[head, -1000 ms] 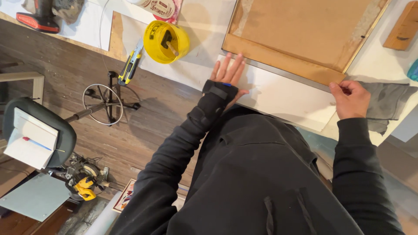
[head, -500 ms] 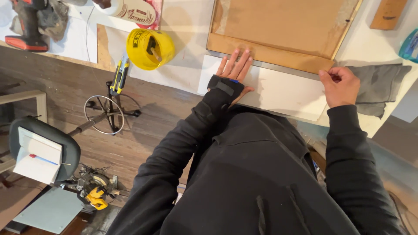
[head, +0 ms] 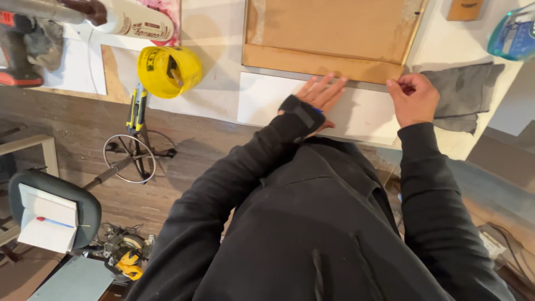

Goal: Applying a finish to a wooden strip and assembling it onto a picture frame.

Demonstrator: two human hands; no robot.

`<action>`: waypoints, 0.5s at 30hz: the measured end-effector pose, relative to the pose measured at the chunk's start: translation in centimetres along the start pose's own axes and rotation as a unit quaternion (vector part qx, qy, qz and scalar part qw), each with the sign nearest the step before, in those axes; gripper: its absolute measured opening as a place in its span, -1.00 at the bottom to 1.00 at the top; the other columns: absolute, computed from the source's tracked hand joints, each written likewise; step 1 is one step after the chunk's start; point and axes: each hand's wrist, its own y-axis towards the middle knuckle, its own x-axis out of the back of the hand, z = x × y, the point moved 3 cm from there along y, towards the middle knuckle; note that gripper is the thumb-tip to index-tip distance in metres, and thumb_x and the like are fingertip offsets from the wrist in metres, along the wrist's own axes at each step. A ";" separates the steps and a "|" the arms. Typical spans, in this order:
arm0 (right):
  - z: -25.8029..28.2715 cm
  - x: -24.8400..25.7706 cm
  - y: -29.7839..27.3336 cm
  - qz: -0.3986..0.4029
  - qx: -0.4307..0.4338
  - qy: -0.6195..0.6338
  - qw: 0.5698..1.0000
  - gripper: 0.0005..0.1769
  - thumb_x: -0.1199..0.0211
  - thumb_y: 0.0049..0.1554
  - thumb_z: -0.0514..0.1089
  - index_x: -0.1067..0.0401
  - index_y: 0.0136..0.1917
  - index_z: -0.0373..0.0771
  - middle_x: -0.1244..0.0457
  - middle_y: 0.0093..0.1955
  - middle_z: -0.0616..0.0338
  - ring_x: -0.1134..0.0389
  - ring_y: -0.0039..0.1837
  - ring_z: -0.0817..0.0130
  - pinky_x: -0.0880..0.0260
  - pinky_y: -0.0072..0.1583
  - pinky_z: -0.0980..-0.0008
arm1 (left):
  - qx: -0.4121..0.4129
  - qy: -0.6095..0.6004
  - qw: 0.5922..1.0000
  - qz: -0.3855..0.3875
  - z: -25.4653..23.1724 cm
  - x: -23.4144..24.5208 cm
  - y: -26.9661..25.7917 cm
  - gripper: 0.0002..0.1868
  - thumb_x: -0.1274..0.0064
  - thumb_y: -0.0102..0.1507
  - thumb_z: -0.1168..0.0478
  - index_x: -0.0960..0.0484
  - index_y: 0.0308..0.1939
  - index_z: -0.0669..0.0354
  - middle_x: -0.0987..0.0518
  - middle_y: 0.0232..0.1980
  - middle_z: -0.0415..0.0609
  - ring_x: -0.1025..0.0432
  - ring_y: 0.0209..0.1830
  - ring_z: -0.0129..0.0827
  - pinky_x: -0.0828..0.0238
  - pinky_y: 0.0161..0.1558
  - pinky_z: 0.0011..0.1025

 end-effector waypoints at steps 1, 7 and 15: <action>0.3 0.1 -0.2 0.000 0.001 0.002 1.000 -0.74 -0.52 0.25 -0.17 -0.49 -0.07 -0.37 -0.34 -0.19 0.20 -0.33 -0.16 0.54 -0.38 -0.07 0.48 | -0.027 0.000 1.000 -0.008 -0.7 -0.3 0.8 0.12 -0.30 0.12 -0.27 -0.18 0.55 0.27 -0.01 0.67 0.05 0.12 0.68 -0.04 0.17 0.58 -0.02; 0.8 0.1 -0.2 -0.008 0.002 0.004 1.000 -0.74 -0.52 0.23 -0.19 -0.48 -0.07 -0.37 -0.34 -0.19 0.19 -0.34 -0.16 0.52 -0.39 -0.07 0.46 | -0.046 -0.011 0.999 -0.007 -2.1 -2.3 3.5 0.16 -0.31 0.10 -0.27 -0.16 0.56 0.33 0.00 0.67 0.06 0.11 0.68 -0.10 0.16 0.59 -0.09; 1.2 0.4 -0.1 -0.010 0.008 0.014 1.000 -0.74 -0.53 0.21 -0.19 -0.47 -0.08 -0.36 -0.34 -0.17 0.18 -0.34 -0.16 0.48 -0.39 -0.06 0.45 | -0.057 0.013 0.998 -0.014 -2.1 -1.8 3.5 0.13 -0.33 0.11 -0.24 -0.19 0.55 0.32 0.02 0.68 0.03 0.11 0.69 -0.13 0.15 0.61 -0.12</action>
